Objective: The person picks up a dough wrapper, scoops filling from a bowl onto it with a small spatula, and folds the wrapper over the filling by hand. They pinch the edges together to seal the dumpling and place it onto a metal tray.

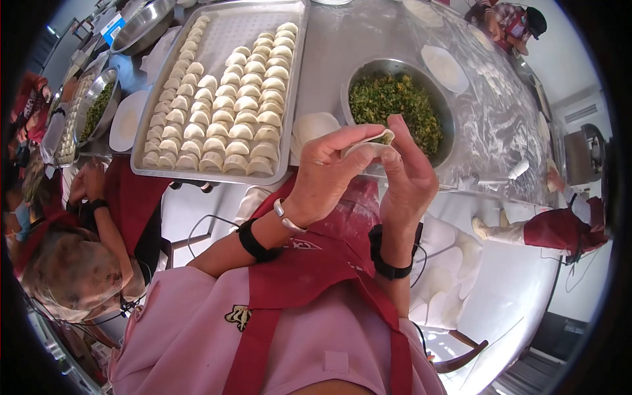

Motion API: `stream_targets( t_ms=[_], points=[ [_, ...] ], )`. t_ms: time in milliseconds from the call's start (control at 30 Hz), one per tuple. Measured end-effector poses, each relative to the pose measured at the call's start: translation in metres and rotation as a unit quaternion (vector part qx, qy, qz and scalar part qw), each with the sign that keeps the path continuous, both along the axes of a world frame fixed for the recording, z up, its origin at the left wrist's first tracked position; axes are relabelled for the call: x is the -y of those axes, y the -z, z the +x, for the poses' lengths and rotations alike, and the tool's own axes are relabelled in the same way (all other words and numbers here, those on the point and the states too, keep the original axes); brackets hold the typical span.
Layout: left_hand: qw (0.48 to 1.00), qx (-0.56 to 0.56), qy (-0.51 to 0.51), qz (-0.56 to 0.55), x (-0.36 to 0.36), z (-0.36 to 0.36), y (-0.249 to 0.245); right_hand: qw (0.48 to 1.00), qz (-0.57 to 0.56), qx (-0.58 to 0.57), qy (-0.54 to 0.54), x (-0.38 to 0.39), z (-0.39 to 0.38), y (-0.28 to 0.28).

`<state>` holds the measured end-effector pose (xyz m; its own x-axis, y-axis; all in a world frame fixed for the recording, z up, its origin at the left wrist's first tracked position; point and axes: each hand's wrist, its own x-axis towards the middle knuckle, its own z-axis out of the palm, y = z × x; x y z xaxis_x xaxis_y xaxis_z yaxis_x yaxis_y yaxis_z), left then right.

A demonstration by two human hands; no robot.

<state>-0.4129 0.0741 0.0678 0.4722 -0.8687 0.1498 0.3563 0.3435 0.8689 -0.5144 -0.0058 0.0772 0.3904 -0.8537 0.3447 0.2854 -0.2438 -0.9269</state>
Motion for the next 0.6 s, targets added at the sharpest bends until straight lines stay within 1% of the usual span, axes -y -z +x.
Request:
stream_targets(
  t_ms=[133,233,333,433,533,600],
  points=[
    [1.0,0.003,-0.011,0.021,-0.002,-0.001,0.0,0.999,0.012,0.046,-0.017,-0.001,0.003,0.008],
    [0.999,0.016,-0.022,0.025,-0.004,-0.001,-0.003,0.995,-0.099,-0.021,0.02,-0.001,0.002,0.004],
    [0.997,0.056,-0.03,0.039,-0.006,0.0,-0.006,0.985,-0.17,-0.029,0.016,0.003,0.001,0.003],
    [0.993,0.097,-0.023,0.067,-0.007,0.002,-0.009,0.977,-0.205,-0.056,0.028,0.004,-0.002,0.004],
    [0.995,0.075,-0.022,0.061,-0.006,0.002,-0.003,0.984,-0.169,-0.049,0.02,0.006,-0.004,0.011],
    [0.996,0.074,-0.003,0.054,-0.007,0.004,-0.005,0.993,-0.106,-0.06,0.003,0.002,-0.004,-0.001]
  ],
)
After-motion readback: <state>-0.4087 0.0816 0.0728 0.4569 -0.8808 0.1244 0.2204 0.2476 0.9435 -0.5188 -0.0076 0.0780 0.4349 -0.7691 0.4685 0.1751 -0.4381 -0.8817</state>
